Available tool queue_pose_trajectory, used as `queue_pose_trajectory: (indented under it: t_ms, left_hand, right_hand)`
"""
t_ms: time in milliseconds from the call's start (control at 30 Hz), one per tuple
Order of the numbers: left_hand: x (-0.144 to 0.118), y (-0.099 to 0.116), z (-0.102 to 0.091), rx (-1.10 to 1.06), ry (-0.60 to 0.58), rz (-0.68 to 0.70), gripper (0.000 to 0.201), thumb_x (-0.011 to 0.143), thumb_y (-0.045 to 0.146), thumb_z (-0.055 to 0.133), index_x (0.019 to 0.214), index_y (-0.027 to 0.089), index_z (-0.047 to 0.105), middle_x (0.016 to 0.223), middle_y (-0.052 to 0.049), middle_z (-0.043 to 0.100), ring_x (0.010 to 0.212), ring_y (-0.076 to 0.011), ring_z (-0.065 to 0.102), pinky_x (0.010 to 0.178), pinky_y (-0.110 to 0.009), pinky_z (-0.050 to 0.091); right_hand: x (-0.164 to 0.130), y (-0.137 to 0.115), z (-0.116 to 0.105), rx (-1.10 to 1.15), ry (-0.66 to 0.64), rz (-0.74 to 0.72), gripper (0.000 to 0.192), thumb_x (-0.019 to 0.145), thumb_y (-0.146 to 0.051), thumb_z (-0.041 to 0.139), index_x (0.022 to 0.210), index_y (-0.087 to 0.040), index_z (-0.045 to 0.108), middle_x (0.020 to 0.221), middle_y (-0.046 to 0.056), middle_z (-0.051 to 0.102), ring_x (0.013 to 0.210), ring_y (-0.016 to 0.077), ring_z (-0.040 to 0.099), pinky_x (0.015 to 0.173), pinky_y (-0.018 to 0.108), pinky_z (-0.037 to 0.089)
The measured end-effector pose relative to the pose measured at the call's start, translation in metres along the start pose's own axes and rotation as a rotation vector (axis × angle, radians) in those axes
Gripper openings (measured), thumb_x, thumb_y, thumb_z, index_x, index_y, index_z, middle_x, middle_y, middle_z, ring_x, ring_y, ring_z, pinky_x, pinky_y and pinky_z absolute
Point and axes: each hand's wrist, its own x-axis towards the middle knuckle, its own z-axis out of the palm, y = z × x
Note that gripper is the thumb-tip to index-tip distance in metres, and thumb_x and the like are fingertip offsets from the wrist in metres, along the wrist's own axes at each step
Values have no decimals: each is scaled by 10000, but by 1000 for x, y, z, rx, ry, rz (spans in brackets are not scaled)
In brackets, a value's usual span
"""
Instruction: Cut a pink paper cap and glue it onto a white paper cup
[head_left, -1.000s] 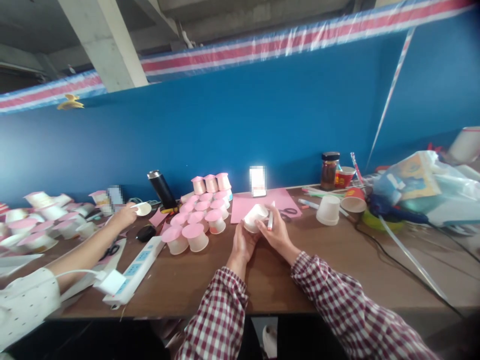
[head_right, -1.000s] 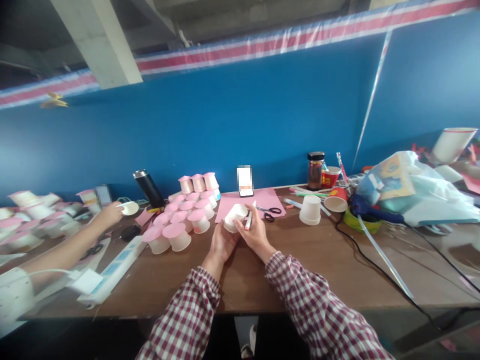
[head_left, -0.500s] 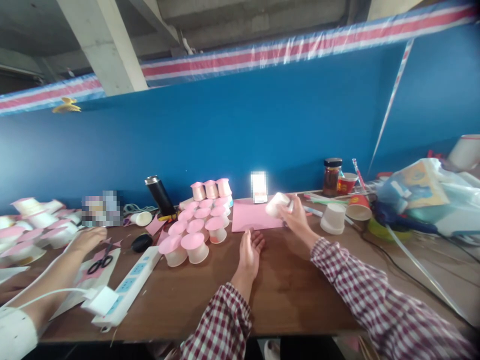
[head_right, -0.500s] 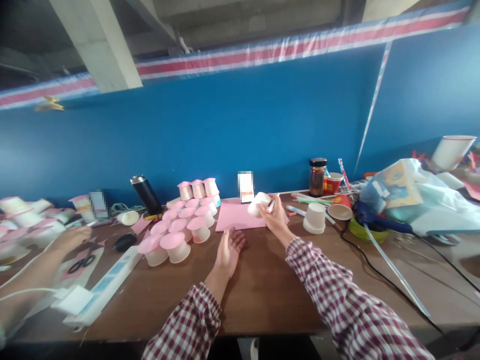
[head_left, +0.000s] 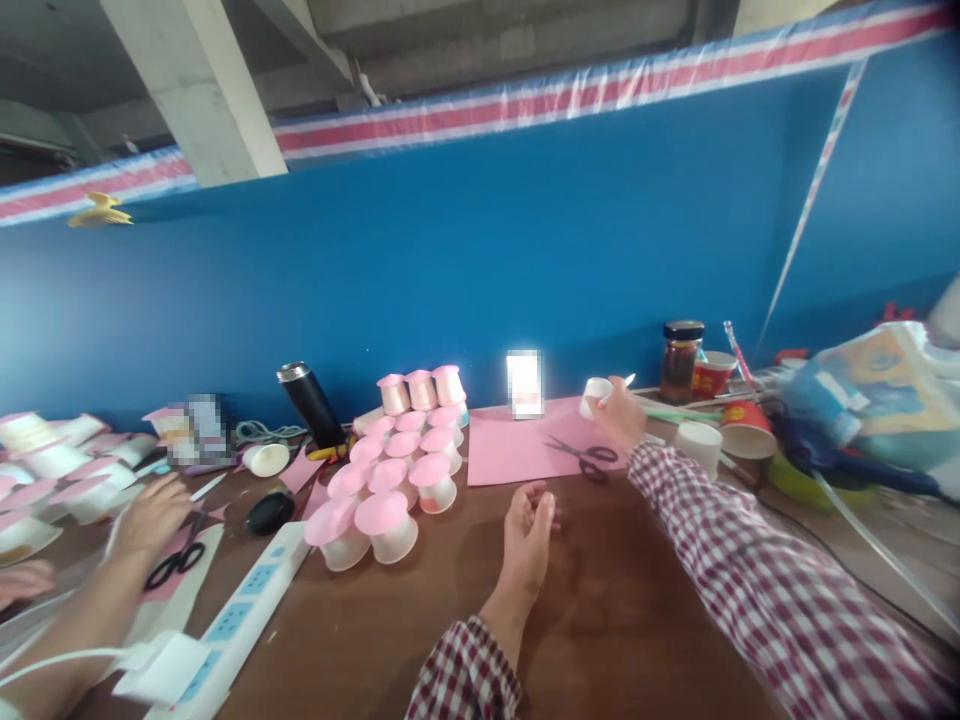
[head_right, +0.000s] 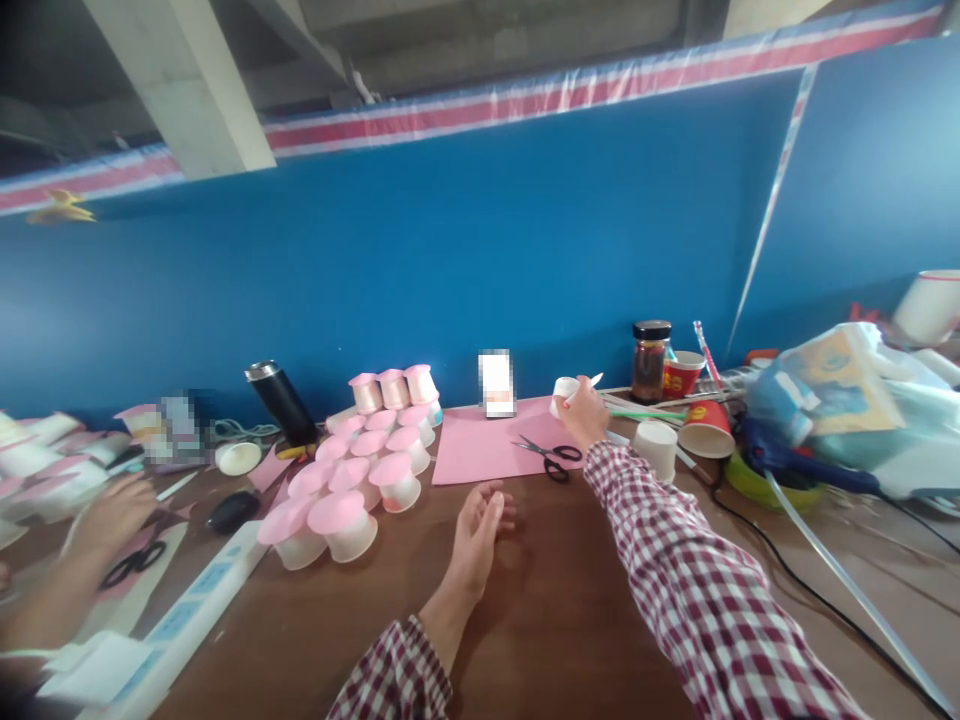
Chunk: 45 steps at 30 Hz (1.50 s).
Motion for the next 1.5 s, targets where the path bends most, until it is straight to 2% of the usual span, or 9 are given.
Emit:
queue_pose_trajectory:
  t_ms: [267, 500, 667, 767, 900, 1000, 1200, 1367, 1500]
  left_hand:
    - [-6, 7, 4, 147, -104, 22, 442, 782, 486, 581, 1064, 147, 545, 930, -92, 621, 773, -147, 592, 641, -246, 470]
    - [-3, 1, 4, 179, -82, 2, 472, 759, 510, 593, 1059, 149, 557, 928, -99, 613, 784, -162, 596, 624, -252, 475]
    - [4, 2, 2, 2, 50, -20, 458, 727, 496, 641, 1030, 160, 567, 970, -94, 601, 833, -170, 597, 661, -269, 506]
    - [10, 5, -1, -200, 148, -73, 429, 754, 497, 616, 1030, 172, 576, 1035, -99, 598, 904, -180, 599, 756, -305, 509]
    - [15, 10, -5, -411, 133, -168, 390, 798, 474, 572, 993, 139, 601, 992, -112, 640, 824, -168, 620, 699, -284, 507]
    - [15, 14, -9, -469, 148, -197, 256, 769, 332, 649, 934, 141, 606, 926, -80, 655, 778, -142, 621, 668, -248, 498]
    - [13, 20, -15, -519, 207, -168, 154, 752, 220, 661, 870, 153, 590, 908, -56, 649, 766, -139, 625, 669, -258, 508]
    - [16, 24, -20, -505, 249, -142, 104, 771, 200, 627, 852, 159, 576, 907, -69, 654, 791, -150, 633, 680, -265, 512]
    - [16, 26, -23, -485, 301, -123, 134, 744, 212, 652, 839, 163, 572, 900, -69, 649, 771, -150, 628, 665, -269, 508]
  right_hand:
    - [19, 2, -2, -137, -40, 38, 484, 814, -348, 508, 1228, -109, 431, 1069, 177, 599, 972, 304, 577, 769, 362, 419]
    - [14, -4, -3, -122, -40, 5, 477, 814, -355, 495, 1215, -101, 447, 1072, 181, 601, 959, 311, 573, 745, 360, 419]
    - [-32, -25, -13, 107, -65, -206, 515, 805, -374, 529, 1257, -156, 410, 1017, 96, 623, 893, 244, 590, 764, 332, 448]
    - [-81, -37, -24, 427, -189, -385, 502, 794, -341, 557, 1241, -163, 415, 955, 74, 621, 783, 209, 596, 711, 322, 480]
    - [-129, -42, -36, 545, -351, -435, 497, 790, -303, 588, 1240, -184, 414, 1047, 89, 607, 857, 209, 603, 762, 321, 488]
    - [-137, -38, -39, 601, -376, -422, 506, 793, -301, 601, 1247, -193, 404, 1138, 99, 576, 964, 221, 585, 842, 347, 473]
    - [-124, -21, -50, 618, -472, -452, 796, 731, -398, 689, 1374, -203, 262, 1278, 148, 494, 1172, 273, 475, 945, 419, 429]
    - [-119, -6, -48, 620, -432, -351, 435, 923, -307, 389, 1344, -207, 342, 1180, 136, 561, 951, 202, 607, 886, 401, 468]
    - [-111, 5, -37, 598, -370, -382, 321, 918, -210, 321, 1194, -181, 483, 1023, 107, 621, 716, 163, 636, 789, 373, 506]
